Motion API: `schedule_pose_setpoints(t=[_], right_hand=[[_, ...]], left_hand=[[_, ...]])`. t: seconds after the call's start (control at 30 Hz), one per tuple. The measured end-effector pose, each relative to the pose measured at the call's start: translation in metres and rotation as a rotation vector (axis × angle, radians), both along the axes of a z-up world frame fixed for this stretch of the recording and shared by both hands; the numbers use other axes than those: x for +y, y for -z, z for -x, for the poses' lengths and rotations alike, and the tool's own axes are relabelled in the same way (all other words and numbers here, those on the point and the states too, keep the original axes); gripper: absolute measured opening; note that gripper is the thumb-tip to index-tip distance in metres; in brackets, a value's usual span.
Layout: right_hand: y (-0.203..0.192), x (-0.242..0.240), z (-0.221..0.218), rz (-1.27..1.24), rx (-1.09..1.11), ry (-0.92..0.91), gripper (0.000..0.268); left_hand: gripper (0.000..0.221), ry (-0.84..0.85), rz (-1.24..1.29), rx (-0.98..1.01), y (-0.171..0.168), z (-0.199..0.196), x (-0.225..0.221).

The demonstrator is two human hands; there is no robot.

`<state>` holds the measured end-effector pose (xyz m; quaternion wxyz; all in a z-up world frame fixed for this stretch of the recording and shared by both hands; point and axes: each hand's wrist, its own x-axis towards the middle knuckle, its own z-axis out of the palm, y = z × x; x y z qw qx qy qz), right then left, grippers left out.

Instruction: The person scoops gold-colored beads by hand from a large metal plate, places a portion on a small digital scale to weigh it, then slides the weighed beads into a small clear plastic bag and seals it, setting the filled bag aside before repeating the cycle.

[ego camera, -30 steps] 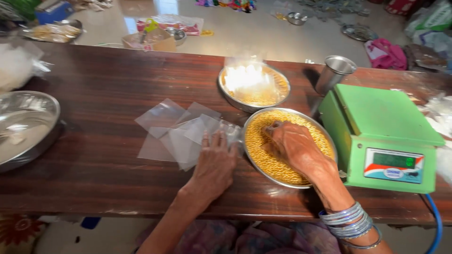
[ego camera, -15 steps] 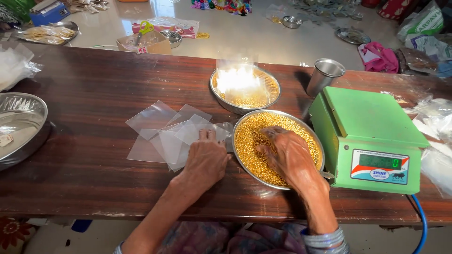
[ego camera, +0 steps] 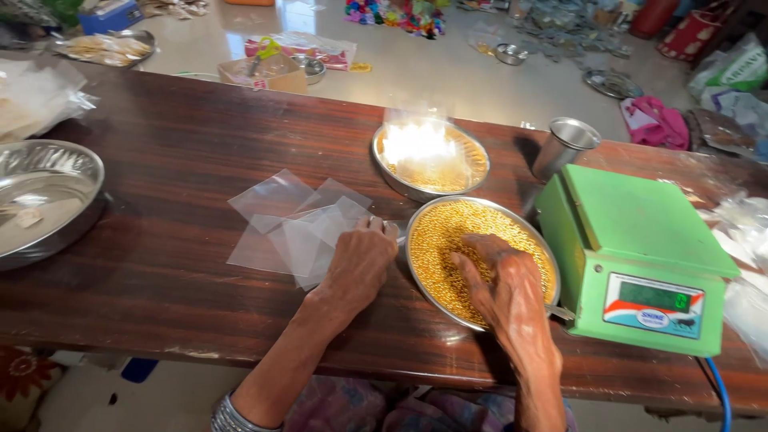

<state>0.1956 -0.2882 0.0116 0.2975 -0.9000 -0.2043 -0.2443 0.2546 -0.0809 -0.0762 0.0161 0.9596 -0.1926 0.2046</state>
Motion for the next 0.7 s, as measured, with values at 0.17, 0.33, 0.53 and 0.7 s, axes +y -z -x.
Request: schedule_pose_setpoints(t=[0.17,0.33,0.53,0.7], right_hand=[[-0.021,0.006,0.010,-0.016,0.400,0.283,0.031],[-0.012,-0.001,0.005,-0.184,-0.009,-0.021,0.026],[-0.023,-0.003,0.003,-0.692,0.518,0.044,0.029],[-0.020,-0.017,0.008,-1.037,0.590,-0.156,0.030]], left_hand=[[0.028,-0.158,0.301,-0.306,0.001,-0.009,0.027],[0.006,0.073,0.958,-0.427,-0.065,0.029,0.026],[0.018,0.493,1.668,0.197,-0.094,0.036,-0.008],[0.031,0.674,1.699,0.330,-0.086,0.026,-0.032]])
